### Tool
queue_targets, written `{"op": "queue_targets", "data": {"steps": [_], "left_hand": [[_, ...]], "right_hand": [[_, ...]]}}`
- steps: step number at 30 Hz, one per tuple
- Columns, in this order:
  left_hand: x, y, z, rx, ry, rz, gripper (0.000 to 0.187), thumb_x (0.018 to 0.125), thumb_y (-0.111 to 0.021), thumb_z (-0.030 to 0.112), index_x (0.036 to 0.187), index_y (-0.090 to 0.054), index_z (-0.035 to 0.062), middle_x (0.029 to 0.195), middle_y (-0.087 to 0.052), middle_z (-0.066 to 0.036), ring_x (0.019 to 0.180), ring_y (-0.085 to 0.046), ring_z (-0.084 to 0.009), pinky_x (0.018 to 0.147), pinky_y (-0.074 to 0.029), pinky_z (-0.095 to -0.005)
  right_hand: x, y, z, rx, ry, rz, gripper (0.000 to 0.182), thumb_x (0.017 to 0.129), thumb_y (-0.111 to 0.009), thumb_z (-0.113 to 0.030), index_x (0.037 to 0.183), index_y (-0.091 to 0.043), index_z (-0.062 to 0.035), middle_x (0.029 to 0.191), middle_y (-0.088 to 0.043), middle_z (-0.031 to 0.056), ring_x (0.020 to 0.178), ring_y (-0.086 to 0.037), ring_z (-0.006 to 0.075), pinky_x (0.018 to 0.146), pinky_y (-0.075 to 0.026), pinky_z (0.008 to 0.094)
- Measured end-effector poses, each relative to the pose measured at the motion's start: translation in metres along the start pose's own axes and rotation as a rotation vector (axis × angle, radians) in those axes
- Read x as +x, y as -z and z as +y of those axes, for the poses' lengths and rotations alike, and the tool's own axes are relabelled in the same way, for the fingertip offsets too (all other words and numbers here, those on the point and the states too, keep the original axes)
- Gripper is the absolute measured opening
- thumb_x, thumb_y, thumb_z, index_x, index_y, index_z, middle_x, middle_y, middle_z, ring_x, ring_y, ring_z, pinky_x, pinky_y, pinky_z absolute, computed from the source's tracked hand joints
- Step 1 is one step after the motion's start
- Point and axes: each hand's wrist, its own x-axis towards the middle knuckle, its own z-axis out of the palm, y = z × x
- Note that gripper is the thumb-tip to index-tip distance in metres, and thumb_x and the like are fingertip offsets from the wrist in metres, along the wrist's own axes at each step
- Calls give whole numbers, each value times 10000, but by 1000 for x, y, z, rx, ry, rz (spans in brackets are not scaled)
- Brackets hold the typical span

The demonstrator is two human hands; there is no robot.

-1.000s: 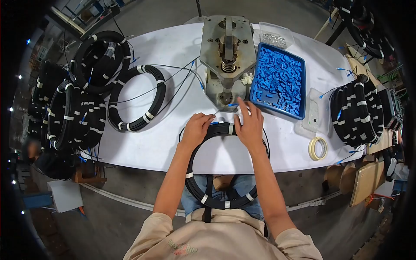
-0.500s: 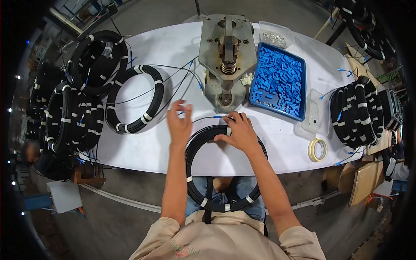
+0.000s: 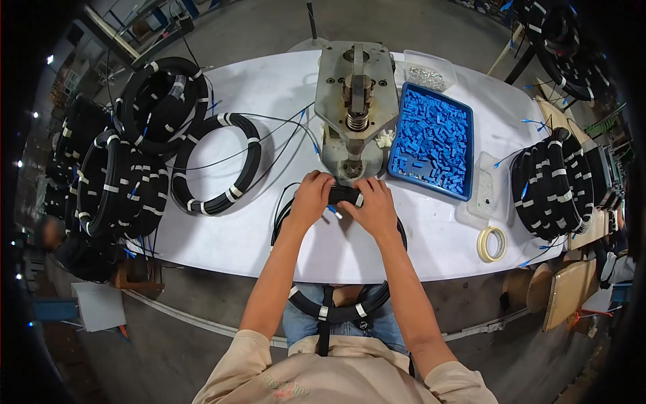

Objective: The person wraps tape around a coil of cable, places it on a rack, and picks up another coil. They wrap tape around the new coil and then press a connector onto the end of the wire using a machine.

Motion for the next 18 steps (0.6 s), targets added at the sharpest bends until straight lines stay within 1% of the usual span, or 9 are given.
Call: {"op": "queue_targets", "data": {"steps": [2,5,8,9,10,14,16,17,18], "left_hand": [[3,-7,0,19,25,48,113,899,-555,95,936,-608,1,865,-594,-177,814,-550,-390,735,-463,-453],[10,-12,4,63,67,71,142,914,-518,96,921,-596,-23,863,-593,-204,820,-557,-410,726,-461,-473],[17,-12,6,96,129,118,149,913,-503,82,912,-590,-38,857,-590,-217,826,-561,-406,733,-461,-467],[17,-13,5,95,105,147,152,913,-498,81,921,-593,-38,859,-590,-219,828,-563,-407,734,-461,-467],[16,-13,4,94,83,174,157,912,-494,79,929,-596,-38,860,-590,-220,831,-565,-408,736,-461,-466],[15,-10,8,10,146,171,161,907,-534,109,947,-606,-30,877,-596,-225,831,-570,-406,737,-466,-456],[12,-2,15,-157,245,-17,209,895,-593,174,992,-624,-9,902,-616,-194,862,-575,-372,755,-465,-446],[11,2,19,-157,244,-19,209,895,-593,174,992,-624,-9,902,-616,-194,862,-575,-372,755,-465,-446],[8,6,21,-79,41,9,215,879,-625,182,998,-640,4,890,-628,-165,847,-584,-338,748,-464,-424]], "right_hand": [[-2,1,1,7,159,42,402,661,-774,-282,970,-590,-104,1021,-559,81,965,-543,302,840,-452,421],[-4,8,1,89,228,-22,337,648,-738,-223,936,-594,-124,1045,-548,58,1001,-530,288,851,-450,417],[-5,11,3,159,257,-50,323,636,-736,-234,906,-602,-118,1050,-548,58,1009,-531,287,862,-447,424],[-5,15,-3,136,264,-36,273,677,-742,-233,879,-606,-111,1040,-557,50,999,-538,270,841,-453,409],[-4,10,0,138,262,-38,273,677,-742,-233,879,-606,-111,1040,-557,50,999,-538,270,841,-453,409],[0,-1,6,155,181,11,172,800,-687,-181,894,-589,-77,948,-596,82,923,-571,292,779,-468,391],[1,-3,5,197,134,43,135,841,-659,-160,897,-582,-64,908,-609,101,884,-583,309,753,-474,391],[1,-4,5,240,65,55,134,856,-644,-149,901,-572,-45,865,-611,127,833,-587,336,724,-475,410],[0,-4,6,284,-6,70,135,870,-629,-138,905,-562,-26,823,-614,152,781,-591,364,696,-477,428]]}}
